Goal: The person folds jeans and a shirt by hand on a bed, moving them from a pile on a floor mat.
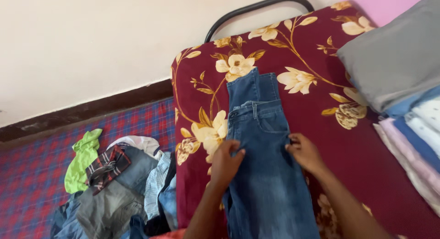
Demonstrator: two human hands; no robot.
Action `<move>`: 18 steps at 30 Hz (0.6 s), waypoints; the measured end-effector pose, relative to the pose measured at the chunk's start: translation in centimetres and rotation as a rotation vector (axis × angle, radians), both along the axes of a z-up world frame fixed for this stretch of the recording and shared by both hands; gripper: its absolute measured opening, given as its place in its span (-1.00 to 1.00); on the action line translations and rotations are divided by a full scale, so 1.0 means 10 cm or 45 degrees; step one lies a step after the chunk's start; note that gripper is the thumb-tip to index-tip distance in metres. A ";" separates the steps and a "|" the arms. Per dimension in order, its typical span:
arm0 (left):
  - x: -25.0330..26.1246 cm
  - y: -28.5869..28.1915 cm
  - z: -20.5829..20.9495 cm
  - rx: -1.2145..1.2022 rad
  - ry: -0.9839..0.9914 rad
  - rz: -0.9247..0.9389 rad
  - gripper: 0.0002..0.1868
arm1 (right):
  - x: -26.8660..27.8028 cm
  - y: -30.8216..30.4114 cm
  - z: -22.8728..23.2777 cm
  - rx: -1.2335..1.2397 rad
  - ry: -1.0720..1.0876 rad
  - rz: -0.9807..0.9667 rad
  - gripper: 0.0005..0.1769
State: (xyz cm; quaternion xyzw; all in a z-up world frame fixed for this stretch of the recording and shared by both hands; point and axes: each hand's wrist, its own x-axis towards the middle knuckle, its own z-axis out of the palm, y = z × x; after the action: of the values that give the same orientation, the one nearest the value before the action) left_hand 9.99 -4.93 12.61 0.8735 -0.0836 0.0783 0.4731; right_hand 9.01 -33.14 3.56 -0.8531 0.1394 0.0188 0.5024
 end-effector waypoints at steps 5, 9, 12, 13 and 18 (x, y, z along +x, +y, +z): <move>1.22 -0.32 0.06 0.060 -0.124 -0.278 -0.51 | 0.10 0.05 -0.09 0.027 0.087 -0.068 -0.36; 1.97 -0.46 -0.14 0.190 -0.042 -0.474 -0.19 | 0.18 0.11 0.07 -0.092 0.206 -0.080 -0.26; 2.09 -0.50 -0.34 0.451 0.163 -0.533 -0.24 | 0.23 0.11 0.12 -0.180 0.231 -0.077 -0.27; 2.06 -0.53 -0.36 0.729 0.210 -0.467 -0.39 | 0.24 0.10 0.14 -0.158 0.257 -0.084 -0.27; 1.60 -0.65 -0.04 0.752 -0.236 -0.477 -0.48 | 0.27 0.08 0.18 -0.033 0.451 -0.102 -0.22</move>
State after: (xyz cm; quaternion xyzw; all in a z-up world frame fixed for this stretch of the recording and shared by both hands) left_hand 25.95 -11.41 12.19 0.9312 -0.3037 0.0418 0.1969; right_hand 11.75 -32.34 5.33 -0.8366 0.2598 0.1468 0.4594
